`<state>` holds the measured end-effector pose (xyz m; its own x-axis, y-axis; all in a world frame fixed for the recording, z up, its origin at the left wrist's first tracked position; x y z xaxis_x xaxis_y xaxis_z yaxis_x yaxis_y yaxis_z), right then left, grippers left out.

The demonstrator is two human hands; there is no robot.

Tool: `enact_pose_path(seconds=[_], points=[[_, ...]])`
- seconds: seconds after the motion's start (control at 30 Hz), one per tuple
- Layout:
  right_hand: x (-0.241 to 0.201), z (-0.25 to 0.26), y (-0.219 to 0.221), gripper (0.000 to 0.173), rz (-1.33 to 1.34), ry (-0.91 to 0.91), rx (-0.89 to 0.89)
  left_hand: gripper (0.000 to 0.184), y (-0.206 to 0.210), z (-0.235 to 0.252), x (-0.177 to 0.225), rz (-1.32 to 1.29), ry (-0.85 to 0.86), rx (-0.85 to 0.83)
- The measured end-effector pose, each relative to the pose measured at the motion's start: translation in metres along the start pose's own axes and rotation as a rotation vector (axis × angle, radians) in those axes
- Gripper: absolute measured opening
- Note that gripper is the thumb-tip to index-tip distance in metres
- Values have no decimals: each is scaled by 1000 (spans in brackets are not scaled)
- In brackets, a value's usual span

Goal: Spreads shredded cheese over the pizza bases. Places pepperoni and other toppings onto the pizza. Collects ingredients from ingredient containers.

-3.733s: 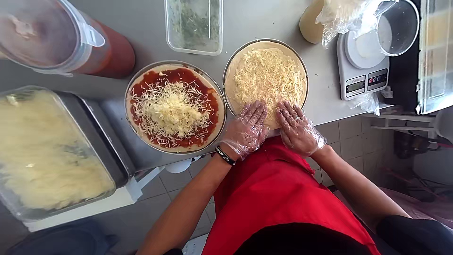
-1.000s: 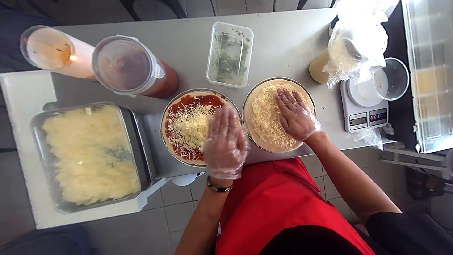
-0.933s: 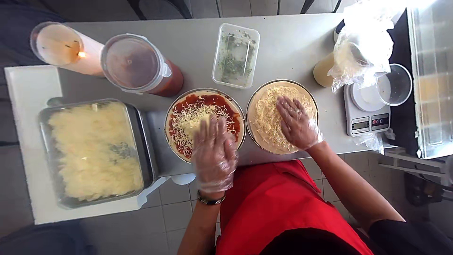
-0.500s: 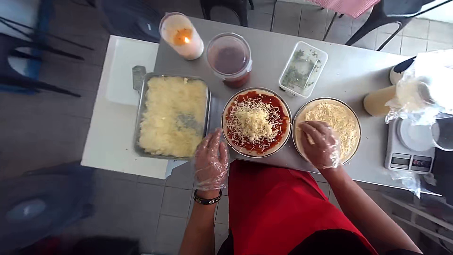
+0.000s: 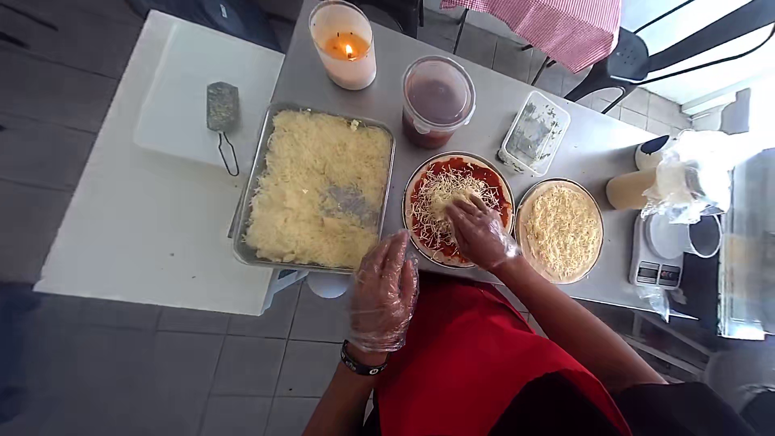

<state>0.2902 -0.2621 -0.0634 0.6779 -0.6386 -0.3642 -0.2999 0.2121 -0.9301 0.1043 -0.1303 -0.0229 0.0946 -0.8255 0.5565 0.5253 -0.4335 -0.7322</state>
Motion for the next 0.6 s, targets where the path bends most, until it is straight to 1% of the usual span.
enact_pose_path(seconds=[0.07,0.1,0.17,0.23,0.3,0.33,0.4,0.47,0.53,0.6], points=[[6,-8,-8,35,-26,52,54,37,1,-1,-1,-44,11,-26],[11,-7,-8,37,-48,84,89,36,3,-3,0,-60,24,-35],[10,-3,0,42,-80,110,65,36,11,-5,1,-92,62,-76],[2,-10,13,42,-90,26,18,36,22,-7,2,-113,114,-109],[4,-29,14,38,-85,-77,28,37,35,-9,-1,-104,158,-129],[9,-38,12,36,-76,-84,50,37,42,-10,-3,-88,169,-144],[19,-42,8,37,-80,-34,104,39,56,-13,-8,-60,179,-190],[13,-36,15,39,-68,-15,104,39,67,-13,-11,-35,187,-237],[3,-37,24,37,-33,-92,66,40,77,-13,-13,-9,206,-258],[9,-52,23,35,-35,-164,40,40,84,-12,-13,2,238,-265]])
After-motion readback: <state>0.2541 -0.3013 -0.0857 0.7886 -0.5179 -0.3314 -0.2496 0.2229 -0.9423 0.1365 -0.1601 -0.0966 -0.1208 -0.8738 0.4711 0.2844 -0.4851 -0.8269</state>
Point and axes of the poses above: each hand's wrist, its own z-axis towards the middle knuckle, its own y-axis out of the palm, x = y × z, the point moved 3 cm from there along z, towards the middle knuckle, and after that the axes turned 14 degrees about y, right-handed, at the moved point
